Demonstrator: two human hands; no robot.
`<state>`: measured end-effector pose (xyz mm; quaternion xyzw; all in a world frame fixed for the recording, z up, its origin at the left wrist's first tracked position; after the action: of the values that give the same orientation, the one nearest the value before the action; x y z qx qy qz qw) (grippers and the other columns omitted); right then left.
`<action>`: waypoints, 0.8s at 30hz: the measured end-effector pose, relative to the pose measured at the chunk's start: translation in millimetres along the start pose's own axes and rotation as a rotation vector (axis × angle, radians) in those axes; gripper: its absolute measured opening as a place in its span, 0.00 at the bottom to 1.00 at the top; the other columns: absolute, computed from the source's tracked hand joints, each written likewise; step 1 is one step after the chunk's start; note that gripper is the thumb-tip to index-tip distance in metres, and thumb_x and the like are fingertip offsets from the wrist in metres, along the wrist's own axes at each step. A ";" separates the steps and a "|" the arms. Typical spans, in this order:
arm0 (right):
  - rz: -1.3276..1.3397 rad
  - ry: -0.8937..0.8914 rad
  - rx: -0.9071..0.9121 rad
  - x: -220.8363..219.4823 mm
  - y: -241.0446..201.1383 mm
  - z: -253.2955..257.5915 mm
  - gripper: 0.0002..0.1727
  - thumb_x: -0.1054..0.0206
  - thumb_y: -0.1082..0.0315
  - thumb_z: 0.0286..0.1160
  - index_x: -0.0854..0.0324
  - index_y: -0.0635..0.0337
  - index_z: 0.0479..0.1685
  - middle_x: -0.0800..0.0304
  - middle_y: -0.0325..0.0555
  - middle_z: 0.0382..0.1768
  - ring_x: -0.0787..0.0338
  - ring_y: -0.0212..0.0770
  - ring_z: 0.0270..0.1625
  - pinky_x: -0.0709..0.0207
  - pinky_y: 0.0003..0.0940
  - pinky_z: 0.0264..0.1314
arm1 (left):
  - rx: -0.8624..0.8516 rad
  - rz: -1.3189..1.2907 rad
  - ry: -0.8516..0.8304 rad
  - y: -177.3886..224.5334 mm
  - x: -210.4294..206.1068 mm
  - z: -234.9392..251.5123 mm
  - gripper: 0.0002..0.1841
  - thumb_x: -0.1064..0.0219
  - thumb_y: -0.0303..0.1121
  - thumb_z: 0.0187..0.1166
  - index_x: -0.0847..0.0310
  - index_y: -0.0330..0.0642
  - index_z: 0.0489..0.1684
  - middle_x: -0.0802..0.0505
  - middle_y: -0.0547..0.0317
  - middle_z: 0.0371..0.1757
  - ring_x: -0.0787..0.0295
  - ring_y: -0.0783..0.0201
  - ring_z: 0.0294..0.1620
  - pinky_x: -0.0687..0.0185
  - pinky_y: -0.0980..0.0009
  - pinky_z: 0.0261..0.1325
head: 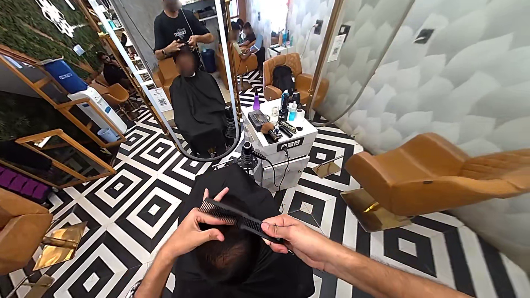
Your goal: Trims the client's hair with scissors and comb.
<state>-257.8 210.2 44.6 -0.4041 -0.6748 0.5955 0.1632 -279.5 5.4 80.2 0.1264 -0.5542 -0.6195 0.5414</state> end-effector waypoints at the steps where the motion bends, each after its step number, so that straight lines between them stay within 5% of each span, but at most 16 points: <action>1: -0.085 0.045 0.068 -1.0 -5.2 -3.7 0.20 0.51 0.59 0.93 0.20 0.55 0.32 0.21 0.32 0.24 0.25 0.23 0.24 0.32 0.19 0.29 | -0.005 -0.010 0.017 -1.2 1.2 0.4 0.27 0.38 0.67 0.76 0.02 0.58 0.51 0.07 0.65 0.67 0.35 0.55 0.90 0.69 0.43 0.97; 2: -0.241 0.060 0.129 -5.8 -10.5 -8.4 0.20 0.51 0.58 0.93 0.20 0.57 0.34 0.20 0.34 0.23 0.23 0.26 0.24 0.29 0.22 0.29 | 0.009 -0.029 0.037 -4.5 2.7 -0.4 0.34 0.47 0.72 0.78 0.04 0.58 0.54 0.08 0.64 0.69 0.32 0.55 0.88 0.61 0.45 0.96; 4: -0.622 -0.001 0.175 -22.5 -18.0 -17.4 0.22 0.47 0.53 0.92 0.16 0.59 0.39 0.15 0.37 0.23 0.17 0.31 0.24 0.23 0.31 0.30 | 0.059 -0.079 0.038 -10.2 2.3 -1.0 0.42 0.66 0.71 0.84 0.09 0.53 0.61 0.10 0.59 0.72 0.32 0.52 0.88 0.77 0.40 0.97; 5: -0.734 -0.049 0.160 -27.0 -20.4 -19.5 0.21 0.44 0.50 0.91 0.15 0.58 0.42 0.11 0.38 0.27 0.14 0.33 0.29 0.21 0.36 0.35 | 0.065 -0.090 0.051 -9.5 1.6 0.6 0.41 0.69 0.63 0.90 0.07 0.49 0.55 0.07 0.55 0.67 0.30 0.50 0.87 0.83 0.38 0.96; 7: -0.590 -0.012 0.147 -11.1 -36.3 -15.6 0.15 0.37 0.57 0.86 0.13 0.57 0.53 0.06 0.40 0.44 0.09 0.34 0.44 0.16 0.37 0.49 | 0.067 -0.070 0.047 -7.6 1.5 3.6 0.36 0.68 0.46 0.91 0.03 0.48 0.44 0.04 0.53 0.62 0.34 0.48 0.89 0.88 0.39 0.95; 10: -0.007 0.119 0.097 47.0 -64.5 -0.4 0.15 0.43 0.75 0.82 0.20 0.59 0.62 0.11 0.48 0.62 0.09 0.41 0.55 0.13 0.39 0.58 | 0.044 -0.038 0.042 -5.6 0.9 4.6 0.33 0.66 0.40 0.88 0.02 0.50 0.43 0.04 0.56 0.60 0.38 0.47 0.91 0.87 0.39 0.95; 12: 0.041 0.087 0.010 63.5 -65.3 6.4 0.13 0.46 0.77 0.83 0.22 0.65 0.59 0.07 0.54 0.49 0.04 0.44 0.46 0.08 0.37 0.49 | 0.032 -0.032 0.041 -5.7 2.2 5.2 0.33 0.65 0.40 0.88 0.02 0.50 0.43 0.03 0.57 0.59 0.36 0.47 0.90 0.86 0.39 0.95; 15: -0.486 -0.174 -0.103 41.8 -53.9 10.1 0.05 0.34 0.74 0.75 0.21 0.62 0.45 0.09 0.45 0.31 0.11 0.34 0.29 0.19 0.28 0.29 | 0.025 -0.023 0.030 -5.8 2.1 6.1 0.32 0.64 0.41 0.88 0.02 0.50 0.45 0.03 0.58 0.59 0.37 0.48 0.90 0.86 0.38 0.95; 17: -0.921 -0.280 -0.068 21.7 -52.2 13.1 0.18 0.19 0.60 0.66 0.20 0.58 0.46 0.16 0.40 0.29 0.17 0.34 0.31 0.23 0.35 0.36 | 0.031 -0.012 0.022 -5.5 0.9 5.4 0.32 0.65 0.41 0.87 0.02 0.51 0.46 0.04 0.60 0.60 0.38 0.49 0.91 0.86 0.38 0.95; 19: -1.130 -0.334 -0.039 4.8 -52.8 18.1 0.25 0.17 0.51 0.63 0.18 0.56 0.51 0.13 0.40 0.35 0.14 0.35 0.37 0.20 0.40 0.45 | 0.026 0.002 0.010 -4.3 0.0 5.3 0.32 0.64 0.40 0.87 0.02 0.52 0.46 0.04 0.60 0.61 0.39 0.50 0.91 0.87 0.38 0.95; 24: -1.150 -0.381 0.039 -12.8 -66.9 33.0 0.18 0.18 0.57 0.67 0.17 0.59 0.43 0.16 0.39 0.28 0.17 0.33 0.31 0.22 0.35 0.38 | 0.050 -0.014 0.056 -4.1 1.5 5.9 0.28 0.58 0.37 0.84 0.02 0.51 0.42 0.10 0.56 0.72 0.43 0.54 0.93 0.84 0.41 0.95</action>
<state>-296.6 180.9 102.7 0.1419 -0.7914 0.4859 0.3426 -286.7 6.5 79.6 0.1615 -0.5532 -0.6054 0.5490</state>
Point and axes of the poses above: each hand's wrist, its own z-axis towards the middle knuckle, its own x-axis out of the back of the hand, y = z × x, the point moved 8 cm from there along z, towards the middle knuckle
